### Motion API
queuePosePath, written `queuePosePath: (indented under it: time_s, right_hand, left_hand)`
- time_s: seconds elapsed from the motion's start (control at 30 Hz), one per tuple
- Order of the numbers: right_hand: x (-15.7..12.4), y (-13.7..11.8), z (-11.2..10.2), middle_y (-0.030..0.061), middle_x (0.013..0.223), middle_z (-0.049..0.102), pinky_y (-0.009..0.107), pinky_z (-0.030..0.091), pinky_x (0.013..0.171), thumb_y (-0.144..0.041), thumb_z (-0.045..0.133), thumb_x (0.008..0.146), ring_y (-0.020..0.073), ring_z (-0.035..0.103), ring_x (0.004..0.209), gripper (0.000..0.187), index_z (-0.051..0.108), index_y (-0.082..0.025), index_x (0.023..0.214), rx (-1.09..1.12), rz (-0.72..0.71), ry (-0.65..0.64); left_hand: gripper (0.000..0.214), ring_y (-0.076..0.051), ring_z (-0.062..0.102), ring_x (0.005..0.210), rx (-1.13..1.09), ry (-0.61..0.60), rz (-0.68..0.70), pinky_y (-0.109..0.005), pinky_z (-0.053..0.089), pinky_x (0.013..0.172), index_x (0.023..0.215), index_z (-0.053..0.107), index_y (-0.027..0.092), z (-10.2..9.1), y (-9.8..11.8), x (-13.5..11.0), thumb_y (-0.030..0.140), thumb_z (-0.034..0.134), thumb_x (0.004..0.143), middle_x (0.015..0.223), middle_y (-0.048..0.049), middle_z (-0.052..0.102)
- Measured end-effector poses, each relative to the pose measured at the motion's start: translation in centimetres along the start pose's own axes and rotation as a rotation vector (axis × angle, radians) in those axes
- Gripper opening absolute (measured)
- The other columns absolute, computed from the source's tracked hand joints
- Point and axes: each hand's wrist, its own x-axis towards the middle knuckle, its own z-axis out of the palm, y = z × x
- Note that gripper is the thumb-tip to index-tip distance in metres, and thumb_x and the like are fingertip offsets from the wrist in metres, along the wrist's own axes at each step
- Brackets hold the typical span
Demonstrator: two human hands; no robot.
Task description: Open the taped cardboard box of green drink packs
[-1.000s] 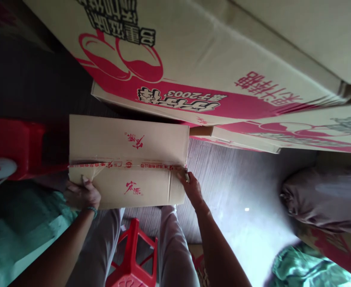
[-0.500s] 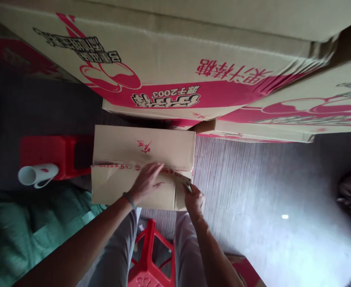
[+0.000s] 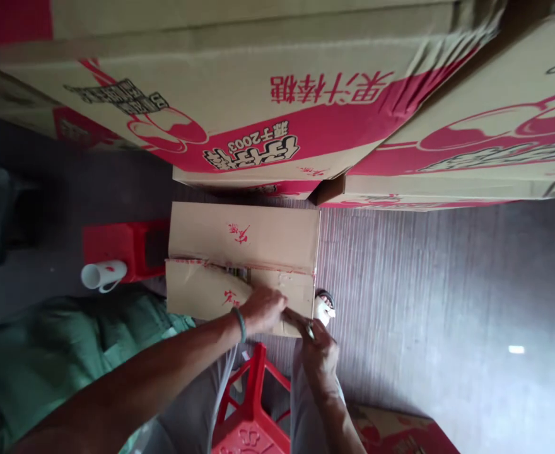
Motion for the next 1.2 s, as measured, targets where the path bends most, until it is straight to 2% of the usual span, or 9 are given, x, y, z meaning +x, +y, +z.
queuePosePath:
  time_s: [0.2, 0.33, 0.43, 0.6, 0.7, 0.8, 0.97, 1.07, 1.2]
  right_hand:
    - [-7.9, 3.4, -3.7, 0.0068, 0.099, 0.074, 0.027, 0.059, 0.075, -0.036, 0.059, 0.081, 0.0224, 0.071, 0.087, 0.026, 0.076, -0.026, 0.097, -0.105, -0.142, -0.191]
    - [-8.7, 3.8, -5.8, 0.0052, 0.109, 0.072, 0.028, 0.058, 0.082, -0.030, 0.053, 0.084, 0.0227, 0.070, 0.098, 0.032, 0.074, -0.028, 0.108, -0.169, -0.151, -0.260]
    - [-7.6, 3.3, -6.1, 0.0041, 0.108, 0.073, 0.029, 0.059, 0.082, -0.030, 0.054, 0.084, 0.0230, 0.070, 0.098, 0.031, 0.074, -0.030, 0.107, -0.181, -0.184, -0.273]
    - [-7.9, 2.6, -5.4, 0.0040, 0.101, 0.074, 0.025, 0.059, 0.075, -0.034, 0.056, 0.085, 0.0218, 0.072, 0.091, 0.026, 0.074, -0.030, 0.103, -0.193, -0.216, -0.219]
    - [-8.7, 1.9, -4.6, 0.0051, 0.092, 0.075, 0.022, 0.058, 0.062, -0.041, 0.057, 0.085, 0.0207, 0.073, 0.079, 0.023, 0.074, -0.028, 0.094, -0.225, -0.200, -0.139]
    - [-8.7, 1.2, -4.0, 0.0057, 0.089, 0.075, 0.022, 0.056, 0.057, -0.046, 0.055, 0.085, 0.0206, 0.073, 0.073, 0.026, 0.073, -0.028, 0.091, -0.262, -0.213, -0.083]
    - [-9.1, 1.4, -4.5, 0.0064, 0.092, 0.075, 0.024, 0.058, 0.062, -0.045, 0.053, 0.085, 0.0225, 0.073, 0.079, 0.029, 0.076, -0.028, 0.093, -0.276, -0.176, -0.101]
    - [-10.7, 3.2, -5.9, 0.0048, 0.103, 0.074, 0.024, 0.059, 0.069, -0.040, 0.055, 0.082, 0.0236, 0.072, 0.089, 0.031, 0.076, -0.030, 0.103, -0.274, -0.172, -0.169]
    - [-13.8, 6.0, -7.7, -0.0009, 0.121, 0.067, 0.028, 0.058, 0.083, -0.024, 0.054, 0.076, 0.0242, 0.068, 0.104, 0.050, 0.068, -0.036, 0.122, -0.383, -0.298, -0.361]
  left_hand:
    - [0.012, -0.024, 0.064, 0.082, 0.102, -0.047, -0.028, -0.041, 0.052, 0.076, 0.087, 0.065, 0.013, 5.7, 6.3, -8.5, 0.013, 0.054, 0.084, 0.079, -0.0105, 0.065]
    - [0.030, -0.026, 0.067, 0.079, 0.006, -0.127, -0.016, -0.039, 0.051, 0.071, 0.085, 0.067, 0.014, 3.4, 6.3, -8.5, 0.043, 0.059, 0.086, 0.079, -0.0108, 0.068]
    - [0.061, -0.027, 0.068, 0.074, 0.011, -0.160, -0.071, -0.037, 0.049, 0.068, 0.077, 0.070, 0.013, -2.4, 1.9, -7.1, 0.071, 0.052, 0.079, 0.072, -0.0136, 0.069]
    - [0.073, -0.031, 0.065, 0.097, 0.286, 0.254, -0.547, -0.041, 0.046, 0.085, 0.096, 0.071, 0.008, -9.1, -10.3, -8.6, 0.069, 0.032, 0.089, 0.098, -0.0208, 0.070]
    - [0.070, -0.030, 0.064, 0.102, 0.215, -0.070, -0.736, -0.034, 0.047, 0.083, 0.097, 0.073, 0.010, -8.9, -16.3, -9.9, 0.071, 0.043, 0.082, 0.104, -0.0197, 0.071]
    - [0.057, -0.024, 0.067, 0.090, 0.113, -0.257, -0.718, -0.027, 0.046, 0.074, 0.084, 0.076, 0.017, -7.8, -19.0, -9.2, 0.068, 0.051, 0.079, 0.092, -0.0133, 0.074]
    - [0.049, -0.027, 0.065, 0.093, 0.126, -0.150, -0.673, -0.033, 0.046, 0.080, 0.089, 0.075, 0.010, -7.1, -17.4, -10.6, 0.045, 0.041, 0.092, 0.093, -0.0185, 0.072]
    - [0.047, -0.028, 0.064, 0.100, 0.141, -0.087, -0.632, -0.039, 0.045, 0.088, 0.109, 0.071, 0.014, -4.9, -14.5, -17.6, 0.033, 0.030, 0.096, 0.099, -0.0146, 0.071]
    - [0.049, -0.023, 0.068, 0.090, 0.037, 0.006, -0.602, -0.041, 0.050, 0.090, 0.114, 0.069, 0.025, 2.0, -10.6, -29.0, 0.033, 0.023, 0.098, 0.096, -0.0063, 0.073]
